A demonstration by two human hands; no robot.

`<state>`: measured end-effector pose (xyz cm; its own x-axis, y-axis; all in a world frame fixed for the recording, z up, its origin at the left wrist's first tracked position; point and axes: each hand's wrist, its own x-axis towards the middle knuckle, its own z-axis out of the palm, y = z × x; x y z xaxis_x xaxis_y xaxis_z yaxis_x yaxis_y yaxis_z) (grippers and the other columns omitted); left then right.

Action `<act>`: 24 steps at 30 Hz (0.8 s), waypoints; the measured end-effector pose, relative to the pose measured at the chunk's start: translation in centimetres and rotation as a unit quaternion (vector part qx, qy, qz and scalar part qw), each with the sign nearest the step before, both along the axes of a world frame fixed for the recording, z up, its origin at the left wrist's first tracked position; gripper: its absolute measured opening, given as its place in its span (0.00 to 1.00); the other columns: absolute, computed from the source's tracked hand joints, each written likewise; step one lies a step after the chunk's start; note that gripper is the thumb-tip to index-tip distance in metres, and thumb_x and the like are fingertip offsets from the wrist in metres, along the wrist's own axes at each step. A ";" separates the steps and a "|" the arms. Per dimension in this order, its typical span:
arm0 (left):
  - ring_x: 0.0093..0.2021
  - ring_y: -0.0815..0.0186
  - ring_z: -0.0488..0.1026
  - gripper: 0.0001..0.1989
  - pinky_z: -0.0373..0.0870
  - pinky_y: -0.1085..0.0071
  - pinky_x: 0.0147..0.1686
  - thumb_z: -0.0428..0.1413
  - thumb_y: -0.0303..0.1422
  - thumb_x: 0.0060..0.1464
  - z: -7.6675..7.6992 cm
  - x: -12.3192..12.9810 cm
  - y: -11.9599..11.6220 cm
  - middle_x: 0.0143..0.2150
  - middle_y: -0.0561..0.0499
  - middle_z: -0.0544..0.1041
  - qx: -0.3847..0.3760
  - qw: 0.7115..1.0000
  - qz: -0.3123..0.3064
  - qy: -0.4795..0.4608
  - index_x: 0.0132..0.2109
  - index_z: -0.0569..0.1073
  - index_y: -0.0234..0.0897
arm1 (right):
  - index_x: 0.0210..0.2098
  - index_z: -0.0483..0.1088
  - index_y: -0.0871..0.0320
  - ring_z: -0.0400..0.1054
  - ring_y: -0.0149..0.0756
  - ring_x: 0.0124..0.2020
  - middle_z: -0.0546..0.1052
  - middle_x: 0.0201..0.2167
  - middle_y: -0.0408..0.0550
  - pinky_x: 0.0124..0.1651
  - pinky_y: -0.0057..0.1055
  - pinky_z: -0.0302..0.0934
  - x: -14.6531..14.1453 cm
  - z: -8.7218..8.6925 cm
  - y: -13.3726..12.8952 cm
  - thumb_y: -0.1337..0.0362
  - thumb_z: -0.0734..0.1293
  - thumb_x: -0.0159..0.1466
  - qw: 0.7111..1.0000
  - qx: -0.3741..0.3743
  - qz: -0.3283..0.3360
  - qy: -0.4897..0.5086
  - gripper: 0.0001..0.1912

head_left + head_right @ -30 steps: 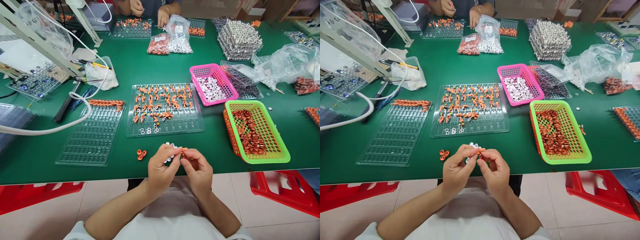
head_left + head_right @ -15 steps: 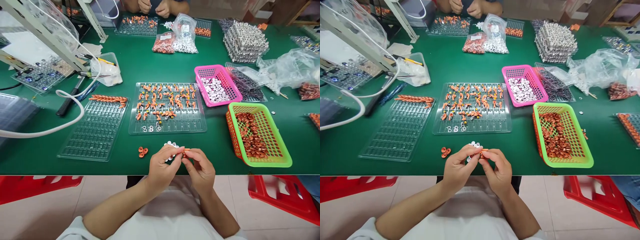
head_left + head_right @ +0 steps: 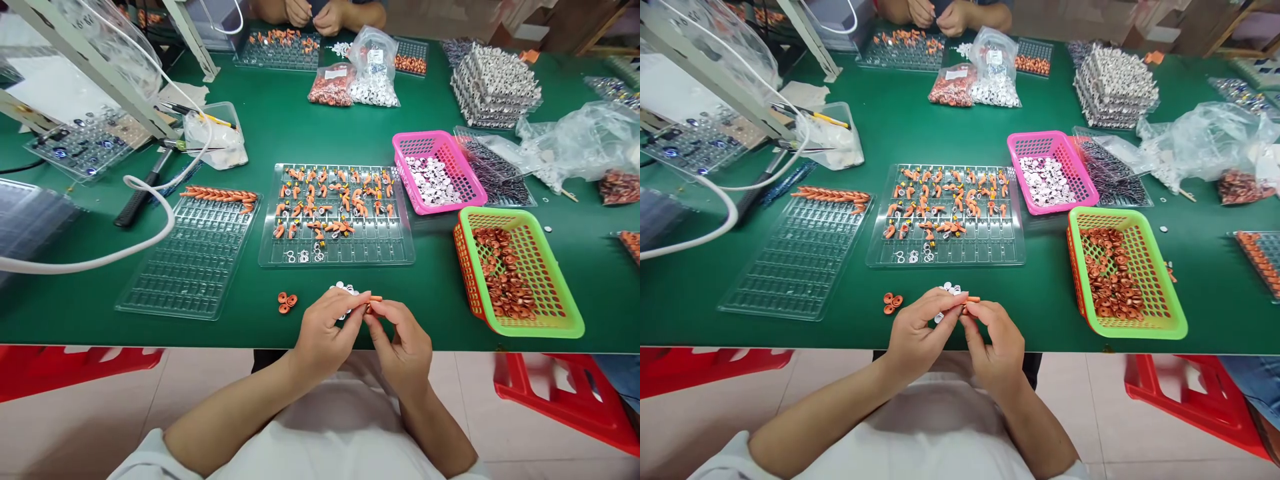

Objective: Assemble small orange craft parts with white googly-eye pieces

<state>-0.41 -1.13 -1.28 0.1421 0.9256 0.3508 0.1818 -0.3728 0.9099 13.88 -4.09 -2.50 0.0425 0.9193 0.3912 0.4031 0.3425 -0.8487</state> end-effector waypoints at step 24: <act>0.34 0.63 0.78 0.02 0.78 0.67 0.36 0.66 0.31 0.54 0.6 -2.3 1.3 0.31 0.47 0.81 -0.088 0.989 -0.096 -0.076 0.37 0.84 0.39 | 0.45 0.78 0.48 0.72 0.34 0.40 0.75 0.39 0.46 0.40 0.31 0.72 1.4 -0.5 0.4 0.72 0.71 0.64 0.946 -0.140 0.127 0.262 0.14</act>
<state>-2.73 0.19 -0.67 0.2802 0.9348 0.2181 -0.0203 -0.2214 0.9750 15.30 -3.69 -2.99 -0.0731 0.9904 0.1175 -0.1642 0.1042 -0.9809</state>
